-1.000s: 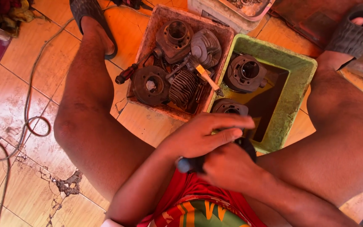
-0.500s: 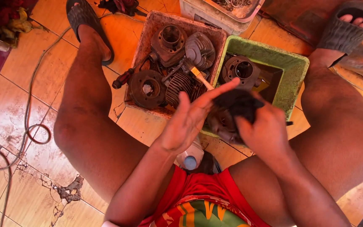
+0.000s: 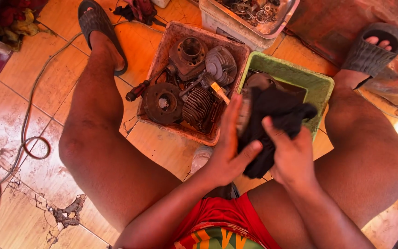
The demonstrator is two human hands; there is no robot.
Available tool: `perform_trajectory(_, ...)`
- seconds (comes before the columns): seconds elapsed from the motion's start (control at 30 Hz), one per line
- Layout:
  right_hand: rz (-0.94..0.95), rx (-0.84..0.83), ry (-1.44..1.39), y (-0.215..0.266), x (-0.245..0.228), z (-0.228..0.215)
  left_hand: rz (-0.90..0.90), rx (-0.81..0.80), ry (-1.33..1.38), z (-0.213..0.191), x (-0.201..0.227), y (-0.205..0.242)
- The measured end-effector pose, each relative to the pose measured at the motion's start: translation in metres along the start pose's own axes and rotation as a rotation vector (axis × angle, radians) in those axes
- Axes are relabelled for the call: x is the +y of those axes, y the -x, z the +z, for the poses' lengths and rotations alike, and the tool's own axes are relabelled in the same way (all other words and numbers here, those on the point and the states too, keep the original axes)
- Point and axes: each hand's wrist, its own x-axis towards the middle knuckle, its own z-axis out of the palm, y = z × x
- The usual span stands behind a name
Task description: The person sits on the floor and cleans a circular metal engine part. They pour liquid from a plastic bottle onto the part, scrub it with a brush, and wipe it with a black cloth. The person handles the part with both hands, turning it over to clean different sides.
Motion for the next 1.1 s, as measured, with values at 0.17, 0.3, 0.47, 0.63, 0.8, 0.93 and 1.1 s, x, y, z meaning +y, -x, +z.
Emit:
perform_trajectory(0.17,0.051,-0.022,-0.059,-0.001,0.018,-0.018,-0.454,0.299,1.103,0.000,-0.023,-0.012)
perform_trajectory(0.3,-0.043,0.077,-0.059,-0.001,0.002,-0.024,-0.361,0.205,1.635,-0.012,-0.048,-0.005)
perform_trajectory(0.47,-0.407,-0.311,-0.149,-0.010,-0.012,-0.045,-0.255,0.108,1.792,-0.021,-0.041,-0.005)
perform_trajectory(0.63,-0.472,-0.038,0.423,-0.004,-0.034,-0.038,-0.071,0.069,1.696,-0.021,-0.020,-0.012)
perform_trajectory(0.8,-0.909,-0.448,1.138,-0.010,-0.078,-0.008,-0.159,0.124,1.707,-0.018,-0.026,-0.015)
perform_trajectory(0.93,-1.271,-0.479,1.753,-0.036,-0.054,0.008,-0.116,0.198,1.431,-0.023,-0.009,-0.020)
perform_trajectory(1.1,-1.464,-0.393,1.964,-0.016,-0.016,0.028,-0.489,0.491,1.585,-0.008,-0.050,-0.012)
